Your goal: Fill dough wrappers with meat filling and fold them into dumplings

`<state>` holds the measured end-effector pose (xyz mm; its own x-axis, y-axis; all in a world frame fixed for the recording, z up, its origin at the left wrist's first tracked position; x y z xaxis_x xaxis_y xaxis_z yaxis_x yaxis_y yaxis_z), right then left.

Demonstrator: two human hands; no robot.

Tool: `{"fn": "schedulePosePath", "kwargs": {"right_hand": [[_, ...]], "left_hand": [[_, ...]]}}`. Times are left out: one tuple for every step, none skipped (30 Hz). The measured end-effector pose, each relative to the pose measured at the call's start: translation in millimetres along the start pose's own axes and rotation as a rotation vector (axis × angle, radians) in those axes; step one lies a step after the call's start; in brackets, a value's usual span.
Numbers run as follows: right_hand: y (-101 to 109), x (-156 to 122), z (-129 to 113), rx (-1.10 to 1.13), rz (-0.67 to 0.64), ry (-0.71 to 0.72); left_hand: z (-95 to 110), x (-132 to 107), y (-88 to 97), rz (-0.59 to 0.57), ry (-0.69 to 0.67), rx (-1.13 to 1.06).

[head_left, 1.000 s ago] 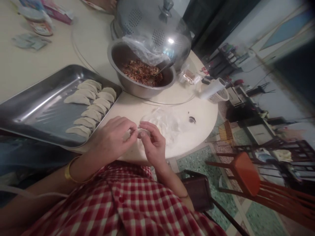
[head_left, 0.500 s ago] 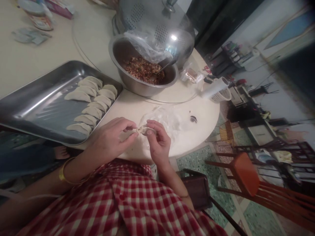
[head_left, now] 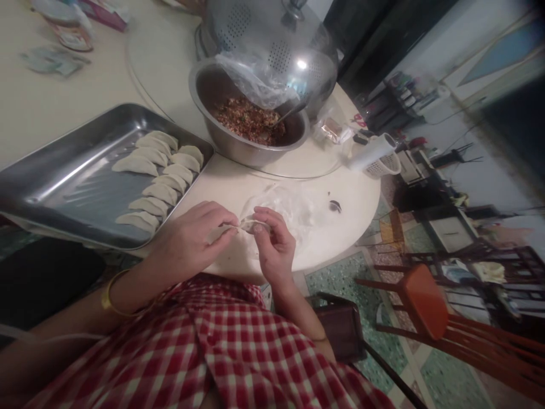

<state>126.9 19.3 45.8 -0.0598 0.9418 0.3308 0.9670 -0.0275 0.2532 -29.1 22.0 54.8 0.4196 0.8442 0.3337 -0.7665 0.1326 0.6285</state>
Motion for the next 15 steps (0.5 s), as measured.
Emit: {"fn": "schedulePosePath", "kwargs": {"right_hand": [[0,0,-1,-0.006,-0.002,0.005],[0,0,-1,-0.005,-0.004,0.008],[0,0,-1,0.0,-0.005,0.008],[0,0,-1,0.01,-0.006,0.007],[0,0,-1,0.02,-0.007,0.004],[0,0,0,0.028,-0.011,-0.001],[0,0,0,0.032,-0.014,-0.007],[0,0,1,0.029,-0.015,-0.013],[0,0,1,0.022,-0.015,-0.016],[0,0,0,0.014,-0.013,-0.016],[0,0,0,0.005,-0.01,-0.014],[0,0,-1,-0.003,-0.009,-0.01],[-1,0,-1,-0.01,-0.009,-0.007],[-1,-1,-2,-0.015,-0.01,-0.005],[-2,-1,-2,-0.017,-0.011,-0.003]], "left_hand": [[2,1,0.6,0.005,-0.024,0.02],[3,2,1.0,0.009,-0.04,0.04],[3,3,1.4,0.014,-0.049,0.057],[3,3,2.0,0.024,-0.053,0.066],[2,3,2.5,0.034,-0.044,0.066],[-1,3,2.5,0.037,-0.016,0.057],[-4,3,2.0,0.036,0.027,0.04],[-9,2,1.0,0.028,0.077,0.018],[-13,1,-0.3,0.016,0.126,-0.005],[-16,1,-2.0,0.0,0.166,-0.027],[-18,1,-3.5,-0.016,0.192,-0.048],[-18,2,-4.4,-0.026,0.207,-0.068],[-19,2,-5.0,-0.033,0.22,-0.087],[-20,3,-5.8,-0.039,0.237,-0.107],[-22,4,-6.4,-0.041,0.262,-0.124]]}}
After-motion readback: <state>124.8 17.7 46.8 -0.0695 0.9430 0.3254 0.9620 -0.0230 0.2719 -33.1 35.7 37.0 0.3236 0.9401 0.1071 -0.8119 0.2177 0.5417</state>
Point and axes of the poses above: each hand's wrist, its own x-axis towards the middle knuckle, its own y-axis out of the back of the hand, z = x × y, the point moved 9 cm from there along x, towards the middle knuckle, and after that the axes turned 7 degrees about -z, right-handed, at the moved point
